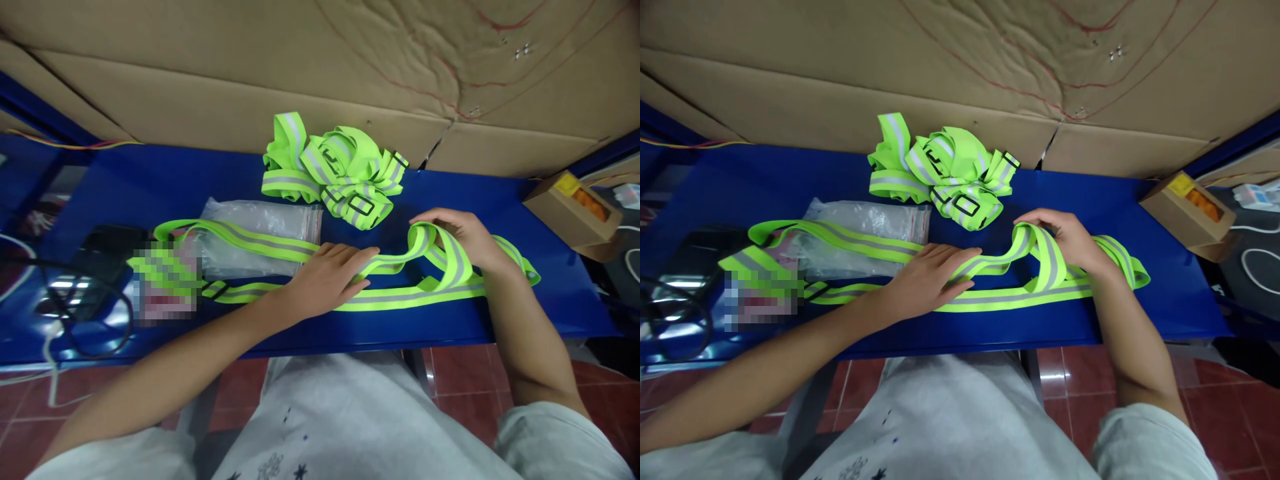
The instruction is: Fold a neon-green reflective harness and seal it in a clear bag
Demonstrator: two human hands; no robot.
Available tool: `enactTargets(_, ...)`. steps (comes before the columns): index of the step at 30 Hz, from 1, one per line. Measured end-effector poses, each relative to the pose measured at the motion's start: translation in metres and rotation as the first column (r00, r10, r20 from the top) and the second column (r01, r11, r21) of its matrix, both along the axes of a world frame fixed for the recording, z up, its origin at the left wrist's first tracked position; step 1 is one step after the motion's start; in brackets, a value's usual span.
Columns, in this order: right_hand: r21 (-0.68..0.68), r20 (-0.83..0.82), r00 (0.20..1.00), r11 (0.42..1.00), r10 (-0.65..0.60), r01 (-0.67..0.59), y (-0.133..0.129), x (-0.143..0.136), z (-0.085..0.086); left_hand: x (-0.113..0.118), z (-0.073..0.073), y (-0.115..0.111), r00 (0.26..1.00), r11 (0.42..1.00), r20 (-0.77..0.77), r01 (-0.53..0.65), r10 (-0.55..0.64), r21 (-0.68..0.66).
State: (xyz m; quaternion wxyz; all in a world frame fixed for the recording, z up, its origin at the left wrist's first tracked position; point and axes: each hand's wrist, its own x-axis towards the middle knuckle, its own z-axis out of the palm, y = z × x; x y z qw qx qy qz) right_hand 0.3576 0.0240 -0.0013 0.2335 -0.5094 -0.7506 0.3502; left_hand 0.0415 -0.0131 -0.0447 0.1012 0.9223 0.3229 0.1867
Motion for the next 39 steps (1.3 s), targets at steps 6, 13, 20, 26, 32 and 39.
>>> enactTargets(6,0.236,0.369,0.921,0.971,-0.123,0.035,0.008,0.005,-0.009,0.002,0.007,-0.002,0.989,0.986,-0.09,-0.108,0.12,0.127)
enactTargets(13,0.394,0.506,0.773,0.9,-0.383,0.187,-0.032,0.059,0.027,-0.057,0.057,0.001,0.976,0.949,0.006,-0.214,0.219,0.231)
enactTargets(20,0.304,0.463,0.652,0.798,-0.601,0.52,-0.112,0.176,-0.014,-0.155,0.064,-0.033,0.826,0.787,0.061,-0.554,0.56,0.272)
enactTargets(26,0.302,0.53,0.539,0.739,-0.655,0.602,-0.142,0.198,-0.039,-0.195,0.043,-0.044,0.801,0.798,-0.168,-0.504,0.575,0.331)
enactTargets(32,0.583,0.44,0.774,0.8,-0.455,0.139,-0.123,0.107,-0.023,-0.209,0.043,-0.051,0.73,0.794,-0.327,-0.495,0.6,0.354)
enactTargets(39,0.222,0.744,0.646,0.975,-0.174,0.007,-0.066,0.128,-0.029,-0.226,0.056,-0.064,0.676,0.743,-0.31,-0.597,0.669,0.303)
